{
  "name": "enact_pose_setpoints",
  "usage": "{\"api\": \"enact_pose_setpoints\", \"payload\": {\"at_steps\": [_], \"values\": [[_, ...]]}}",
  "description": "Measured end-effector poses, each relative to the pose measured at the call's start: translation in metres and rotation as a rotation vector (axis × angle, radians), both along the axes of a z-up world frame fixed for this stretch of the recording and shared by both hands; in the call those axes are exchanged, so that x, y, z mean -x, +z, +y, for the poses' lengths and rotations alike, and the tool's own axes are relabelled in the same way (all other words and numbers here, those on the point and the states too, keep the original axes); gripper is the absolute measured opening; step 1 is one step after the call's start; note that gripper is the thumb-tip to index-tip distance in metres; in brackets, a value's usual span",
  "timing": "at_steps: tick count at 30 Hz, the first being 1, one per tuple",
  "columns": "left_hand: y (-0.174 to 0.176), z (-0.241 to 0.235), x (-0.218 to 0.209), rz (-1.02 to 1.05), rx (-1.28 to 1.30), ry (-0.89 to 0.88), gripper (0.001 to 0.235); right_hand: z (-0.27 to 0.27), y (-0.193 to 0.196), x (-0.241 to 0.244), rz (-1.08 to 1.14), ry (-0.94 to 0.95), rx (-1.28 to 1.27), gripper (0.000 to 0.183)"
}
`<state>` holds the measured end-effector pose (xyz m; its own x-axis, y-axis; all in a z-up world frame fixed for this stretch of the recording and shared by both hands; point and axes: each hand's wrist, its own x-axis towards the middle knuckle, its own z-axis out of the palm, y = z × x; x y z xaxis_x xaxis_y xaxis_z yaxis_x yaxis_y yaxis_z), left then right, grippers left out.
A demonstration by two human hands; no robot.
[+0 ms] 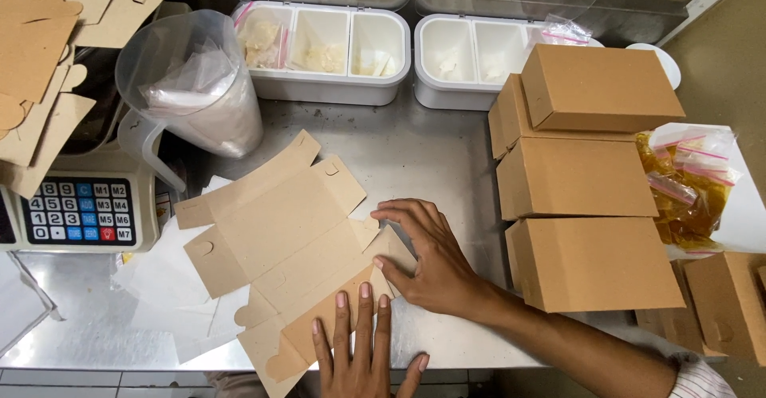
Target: The person folds a flat cardboard sheet into a small box, then places a white paper liner inside and adds a small item from a nearby container. The workspace includes stacks of flat and assembled boxes, a digital scale, and food containers.
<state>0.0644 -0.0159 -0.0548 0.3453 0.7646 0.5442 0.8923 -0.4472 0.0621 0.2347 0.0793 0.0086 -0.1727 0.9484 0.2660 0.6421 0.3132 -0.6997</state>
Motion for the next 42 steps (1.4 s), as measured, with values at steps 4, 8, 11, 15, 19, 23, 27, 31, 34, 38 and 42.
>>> {"api": "enact_pose_setpoints", "payload": {"at_steps": [4, 8, 11, 15, 19, 23, 27, 31, 34, 38, 42], "values": [[0.006, 0.0, -0.001, 0.02, 0.014, 0.004, 0.08, 0.0, 0.0, -0.001, 0.001, -0.006, 0.005, 0.052], [0.01, 0.0, -0.002, -0.024, 0.002, -0.008, 0.067, -0.003, 0.004, -0.004, 0.009, 0.061, 0.018, 0.061], [0.012, -0.003, 0.001, -0.015, 0.058, -0.012, 0.065, -0.006, 0.005, -0.007, 0.016, 0.128, 0.034, 0.07], [0.014, -0.004, 0.003, -0.038, 0.107, -0.039, 0.065, -0.009, 0.012, -0.008, 0.021, 0.206, 0.074, 0.081], [0.015, -0.005, 0.005, -0.056, 0.134, -0.055, 0.066, -0.01, 0.013, -0.01, 0.008, 0.226, 0.096, 0.088], [0.021, -0.006, 0.006, -0.105, 0.19, -0.08, 0.067, -0.01, 0.013, -0.011, -0.014, 0.268, 0.081, 0.092], [0.021, -0.006, 0.007, -0.115, 0.194, -0.083, 0.066, -0.011, 0.016, -0.012, -0.017, 0.294, 0.101, 0.097], [0.016, -0.005, 0.007, -0.127, 0.178, -0.096, 0.067, -0.009, 0.017, -0.011, -0.025, 0.29, 0.089, 0.097], [0.012, -0.006, 0.008, -0.138, 0.213, -0.092, 0.068, -0.01, 0.014, -0.011, -0.007, 0.282, 0.121, 0.097], [0.012, -0.005, 0.01, -0.141, 0.194, -0.1, 0.066, -0.008, 0.012, -0.009, 0.027, 0.248, 0.106, 0.089], [0.017, -0.001, 0.008, -0.139, 0.054, -0.089, 0.064, -0.007, 0.012, -0.007, 0.044, 0.207, 0.096, 0.081]]}}
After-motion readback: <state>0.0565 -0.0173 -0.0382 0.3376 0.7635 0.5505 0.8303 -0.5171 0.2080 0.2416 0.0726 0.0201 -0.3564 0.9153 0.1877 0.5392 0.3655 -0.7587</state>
